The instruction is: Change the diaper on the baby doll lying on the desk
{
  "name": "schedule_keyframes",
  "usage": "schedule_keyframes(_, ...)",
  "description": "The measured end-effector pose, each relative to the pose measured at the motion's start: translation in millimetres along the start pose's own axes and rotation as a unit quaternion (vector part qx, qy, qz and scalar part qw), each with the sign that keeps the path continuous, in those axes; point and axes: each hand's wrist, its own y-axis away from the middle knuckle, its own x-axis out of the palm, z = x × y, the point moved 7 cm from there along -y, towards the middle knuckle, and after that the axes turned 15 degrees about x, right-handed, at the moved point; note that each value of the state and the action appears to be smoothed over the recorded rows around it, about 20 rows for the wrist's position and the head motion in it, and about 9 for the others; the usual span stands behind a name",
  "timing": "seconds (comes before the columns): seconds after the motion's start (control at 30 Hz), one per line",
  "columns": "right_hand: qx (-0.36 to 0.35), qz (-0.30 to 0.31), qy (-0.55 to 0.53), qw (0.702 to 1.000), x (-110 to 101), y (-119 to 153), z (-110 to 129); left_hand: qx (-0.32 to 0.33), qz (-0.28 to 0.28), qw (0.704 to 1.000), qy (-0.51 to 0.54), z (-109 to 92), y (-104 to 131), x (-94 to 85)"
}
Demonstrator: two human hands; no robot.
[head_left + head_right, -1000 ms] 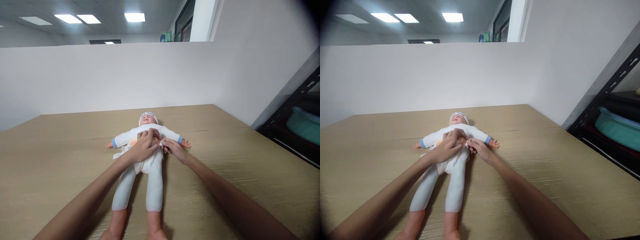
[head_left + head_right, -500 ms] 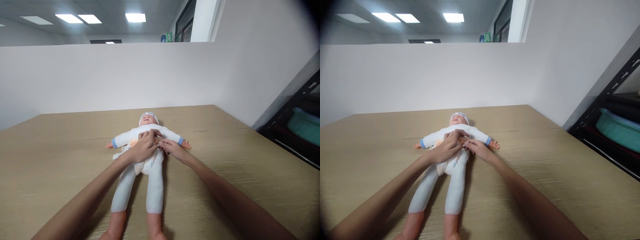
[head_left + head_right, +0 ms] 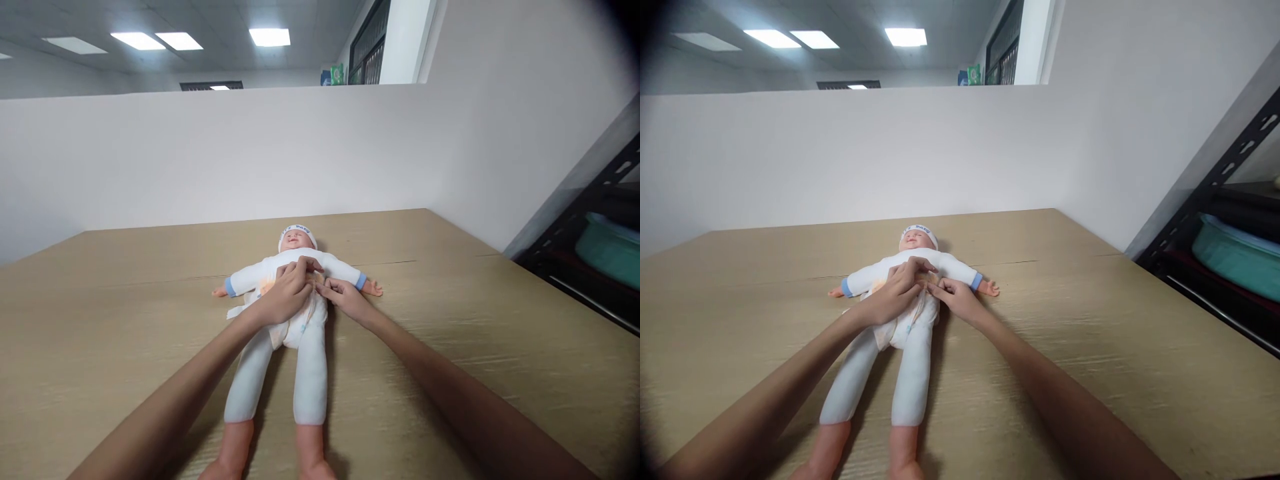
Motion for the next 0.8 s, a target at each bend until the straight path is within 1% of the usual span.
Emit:
schedule_keyframes(0.13,0.025,0.047,-0.023,0.998,-2.1,-0.9,-6.3,0.006,-0.006,1.0,-0.017,2.8,-0.7,2.6)
schedule_keyframes(0.2,0.027,0.055,-0.025,0.998,-2.9,-0.5,-7.3,0.009,-0.011,1.0,-0.018,3.8,-0.9,3.5)
schedule_keyframes(0.27,0.017,0.049,-0.019,0.998,-2.7,0.9,-5.4,0.011,-0.021,1.0,-0.01,3.6,-1.1,2.7)
schedule_keyframes(0.3,0.012,0.045,-0.016,0.999,-2.3,1.8,-3.7,0.012,-0.032,0.999,0.006,3.1,-1.0,1.0)
schedule_keyframes(0.37,0.004,0.039,-0.012,0.999,-0.5,4.1,0.1,0.012,-0.067,0.995,0.071,1.9,0.6,-4.9)
schedule_keyframes(0.43,0.005,0.04,-0.01,0.999,1.2,6.3,3.1,0.009,-0.12,0.982,0.148,3.1,6.1,-15.1)
schedule_keyframes(0.47,0.005,0.041,-0.009,0.999,1.6,7.2,4.1,0.007,-0.151,0.974,0.17,5.5,11.4,-21.8)
schedule_keyframes(0.5,0.005,0.04,-0.008,0.999,1.5,8.0,4.8,0.005,-0.182,0.968,0.173,9.3,18.7,-29.1)
schedule_keyframes(0.57,0.003,0.038,-0.004,0.999,0.3,8.8,5.1,-0.011,-0.24,0.962,0.132,23.2,40.6,-42.8)
schedule_keyframes(0.6,0.002,0.037,-0.001,0.999,-0.4,8.8,4.5,-0.029,-0.259,0.96,0.102,33.6,54.8,-47.6)
schedule_keyframes(0.67,0.003,0.036,0.007,0.999,-1.9,8.6,2.1,-0.096,-0.281,0.953,0.055,61.4,88.0,-52.1)
schedule_keyframes(0.73,0.004,0.031,0.014,0.999,-4.0,8.7,-0.1,-0.169,-0.265,0.949,0.009,89.0,121.3,-51.0)
schedule_keyframes(0.8,0.0,0.015,0.023,1.0,-6.7,10.1,-0.6,-0.208,-0.213,0.953,-0.055,106.3,145.6,-47.9)
